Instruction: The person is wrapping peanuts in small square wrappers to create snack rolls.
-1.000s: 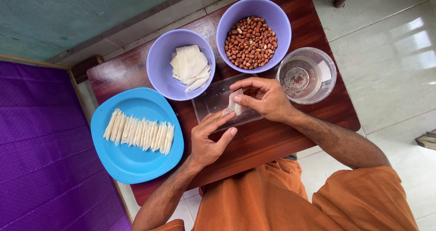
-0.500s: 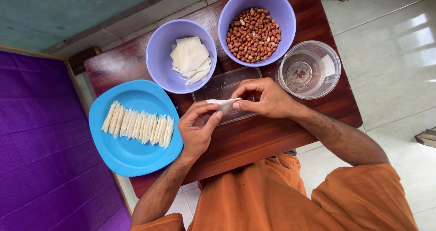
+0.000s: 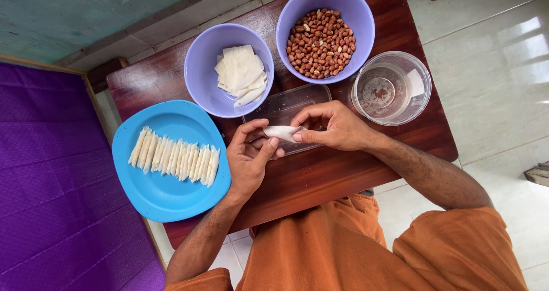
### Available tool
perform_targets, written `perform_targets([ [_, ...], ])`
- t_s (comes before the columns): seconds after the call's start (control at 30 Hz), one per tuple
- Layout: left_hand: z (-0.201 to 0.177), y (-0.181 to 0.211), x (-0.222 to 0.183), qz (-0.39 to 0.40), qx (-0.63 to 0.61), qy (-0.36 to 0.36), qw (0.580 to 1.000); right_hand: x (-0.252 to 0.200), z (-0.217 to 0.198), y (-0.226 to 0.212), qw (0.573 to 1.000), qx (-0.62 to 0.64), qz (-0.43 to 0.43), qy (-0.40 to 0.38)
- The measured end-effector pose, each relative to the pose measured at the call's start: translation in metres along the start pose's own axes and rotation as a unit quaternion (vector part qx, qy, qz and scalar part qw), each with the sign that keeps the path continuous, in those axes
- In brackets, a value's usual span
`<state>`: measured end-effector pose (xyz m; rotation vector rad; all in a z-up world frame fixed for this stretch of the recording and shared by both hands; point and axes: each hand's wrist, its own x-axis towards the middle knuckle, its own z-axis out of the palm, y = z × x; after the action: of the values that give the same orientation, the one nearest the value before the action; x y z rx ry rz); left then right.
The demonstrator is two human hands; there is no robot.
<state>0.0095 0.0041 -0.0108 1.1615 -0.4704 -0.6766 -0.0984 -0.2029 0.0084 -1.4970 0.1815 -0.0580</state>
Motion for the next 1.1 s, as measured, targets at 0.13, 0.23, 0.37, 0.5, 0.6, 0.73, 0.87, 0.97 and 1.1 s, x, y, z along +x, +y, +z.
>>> perform_targets([
  [0.13, 0.0, -0.002, 0.0, 0.007, 0.001, -0.01, 1.0, -0.003, 0.001, 0.002, 0.999, -0.027, -0.017, 0.003],
  [0.23, -0.008, -0.006, 0.0, 0.007, 0.005, -0.028, 1.0, -0.004, 0.004, -0.007, 1.0, 0.019, -0.007, -0.004],
  [0.37, -0.008, -0.003, 0.002, 0.024, 0.044, -0.021, 0.999, -0.001, 0.002, -0.012, 0.997, -0.052, -0.049, -0.008],
  [0.5, -0.002, -0.006, 0.001, 0.023, 0.044, -0.008, 0.999, 0.001, -0.003, -0.007, 0.997, -0.052, -0.05, -0.009],
  [0.6, 0.0, -0.008, 0.002, 0.03, 0.09, -0.014, 0.995, 0.002, -0.005, 0.0, 0.999, -0.024, -0.031, 0.002],
  [0.73, 0.0, -0.012, 0.001, 0.027, 0.107, -0.019, 0.994, 0.006, -0.006, 0.019, 0.999, 0.03, -0.008, 0.021],
  [0.87, 0.005, -0.004, 0.001, 0.042, 0.121, -0.016, 0.992, 0.006, -0.007, 0.014, 0.998, 0.053, 0.028, -0.017],
  [0.97, 0.009, -0.008, 0.001, 0.063, 0.113, -0.009, 0.992, 0.003, -0.01, 0.011, 0.997, 0.032, 0.043, -0.055],
  [1.1, 0.01, -0.015, -0.003, 0.072, 0.101, -0.005, 0.992, 0.001, -0.01, 0.008, 0.993, 0.002, 0.054, -0.107],
])
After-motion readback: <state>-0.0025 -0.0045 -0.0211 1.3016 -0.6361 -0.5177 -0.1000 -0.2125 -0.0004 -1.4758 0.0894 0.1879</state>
